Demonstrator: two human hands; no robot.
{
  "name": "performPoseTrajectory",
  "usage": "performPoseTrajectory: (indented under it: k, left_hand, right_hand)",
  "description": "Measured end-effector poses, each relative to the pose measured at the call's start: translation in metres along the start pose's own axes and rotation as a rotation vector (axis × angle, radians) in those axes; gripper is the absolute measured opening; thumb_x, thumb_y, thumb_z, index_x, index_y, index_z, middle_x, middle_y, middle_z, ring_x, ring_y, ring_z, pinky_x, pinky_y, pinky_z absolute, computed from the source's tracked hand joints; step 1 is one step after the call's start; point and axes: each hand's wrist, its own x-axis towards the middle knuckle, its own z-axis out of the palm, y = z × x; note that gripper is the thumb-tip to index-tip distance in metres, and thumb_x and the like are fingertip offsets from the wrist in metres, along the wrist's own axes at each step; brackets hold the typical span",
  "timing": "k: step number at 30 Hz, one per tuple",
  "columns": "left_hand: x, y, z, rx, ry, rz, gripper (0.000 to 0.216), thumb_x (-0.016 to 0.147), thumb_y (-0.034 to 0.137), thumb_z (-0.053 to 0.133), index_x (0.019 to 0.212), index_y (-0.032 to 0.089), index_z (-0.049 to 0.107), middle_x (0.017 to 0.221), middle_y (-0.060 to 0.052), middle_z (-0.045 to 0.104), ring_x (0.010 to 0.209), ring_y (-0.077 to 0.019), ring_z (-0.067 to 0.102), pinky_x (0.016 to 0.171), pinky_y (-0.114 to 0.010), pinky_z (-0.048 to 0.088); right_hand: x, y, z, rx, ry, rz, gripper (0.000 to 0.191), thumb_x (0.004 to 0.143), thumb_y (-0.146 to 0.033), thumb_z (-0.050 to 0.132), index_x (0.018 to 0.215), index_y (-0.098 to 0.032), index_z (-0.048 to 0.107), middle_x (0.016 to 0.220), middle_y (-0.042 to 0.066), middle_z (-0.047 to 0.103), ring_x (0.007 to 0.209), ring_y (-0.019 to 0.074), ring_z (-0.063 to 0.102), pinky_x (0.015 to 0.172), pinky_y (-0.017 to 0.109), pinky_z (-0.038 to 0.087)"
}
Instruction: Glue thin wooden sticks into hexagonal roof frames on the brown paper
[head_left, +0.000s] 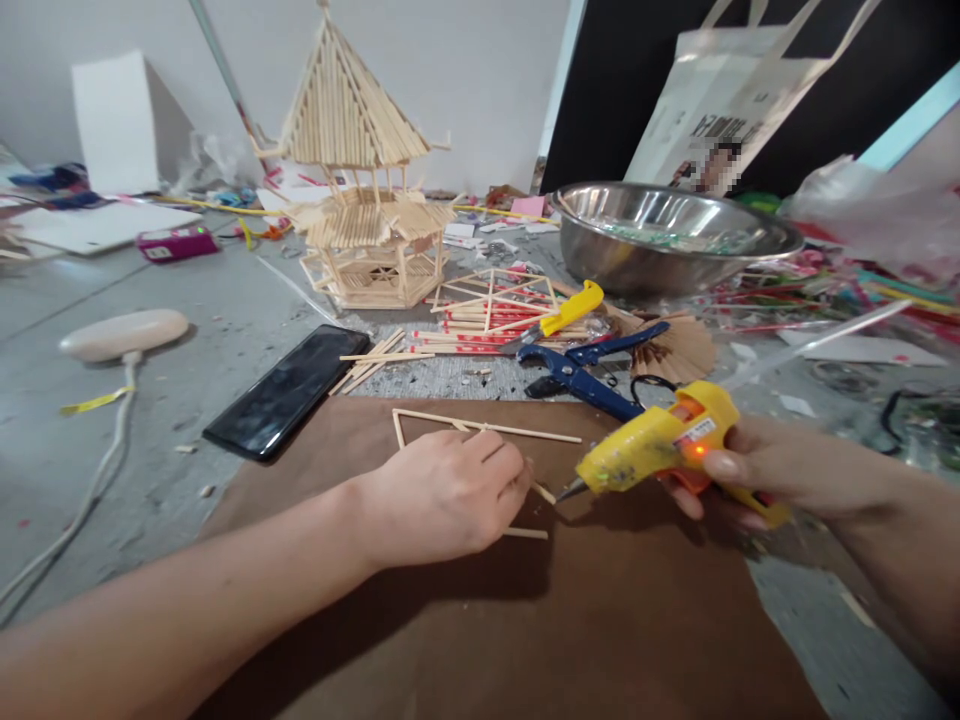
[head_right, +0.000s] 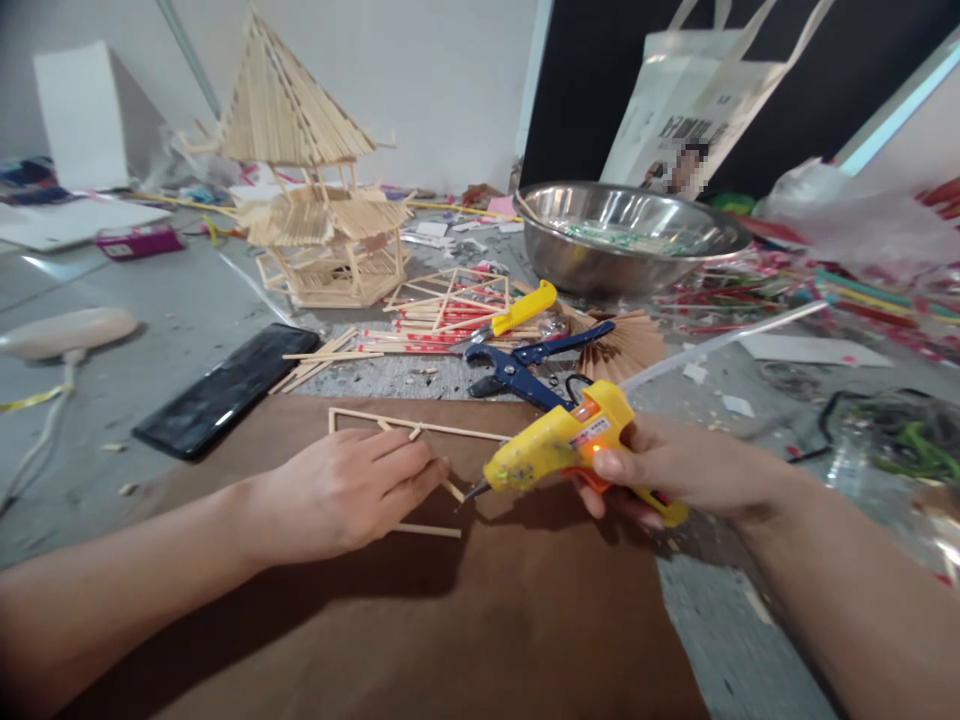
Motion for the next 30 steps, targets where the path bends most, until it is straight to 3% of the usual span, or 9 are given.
performPoseTrajectory:
  k: [6,10,15,20,30]
  left_hand:
    - [-0.001,0.000,-0.004,0.053,-0.033,-0.021,0.025,0.083,0.014,0.030,0.086,0.012,0.055,0.073,-0.005,0.053,0.065,-0.0148,0.047,0.043,-0.024,0.037]
    - [0.000,-0.001,-0.007,0.048,-0.055,-0.149,0.022,0.082,0.015,0.032,0.086,0.013,0.054,0.072,-0.005,0.054,0.064,-0.0163,0.048,0.041,-0.024,0.037]
    - [0.001,-0.006,-0.005,-0.184,-0.188,-0.368,0.017,0.077,0.011,0.039,0.083,0.015,0.054,0.074,-0.003,0.056,0.066,-0.0148,0.052,0.054,-0.027,0.044]
    - [0.001,-0.008,-0.002,-0.368,-0.162,-0.504,0.017,0.076,0.012,0.039,0.074,0.015,0.056,0.067,-0.001,0.057,0.064,-0.0128,0.054,0.057,-0.025,0.042]
    - [0.006,-0.009,-0.011,-0.536,-0.046,-0.621,0.021,0.077,0.016,0.040,0.066,0.014,0.059,0.059,0.001,0.058,0.051,-0.0077,0.049,0.049,-0.019,0.036]
  right_hand:
    - [-0.004,-0.010,0.005,-0.064,0.098,-0.016,0.039,0.068,-0.054,0.046,0.070,-0.016,0.056,0.067,0.001,0.057,0.040,0.0032,0.039,0.038,0.017,0.033]
    - [-0.005,-0.013,0.009,-0.153,0.237,-0.033,0.039,0.063,-0.055,0.050,0.071,-0.018,0.056,0.062,0.001,0.057,0.040,0.0061,0.040,0.035,0.018,0.032]
    - [-0.003,-0.013,0.019,-0.268,0.455,-0.143,0.036,0.063,-0.054,0.051,0.063,-0.019,0.056,0.058,0.002,0.056,0.043,0.0109,0.046,0.037,0.023,0.039]
    - [-0.001,-0.014,0.029,-0.396,0.650,-0.184,0.029,0.059,-0.051,0.056,0.062,-0.022,0.058,0.059,0.003,0.061,0.054,0.0189,0.055,0.046,0.028,0.048]
    - [-0.001,-0.012,0.037,-0.337,0.624,-0.131,0.030,0.057,-0.049,0.058,0.069,-0.022,0.064,0.068,0.003,0.066,0.064,0.0253,0.060,0.060,0.035,0.051]
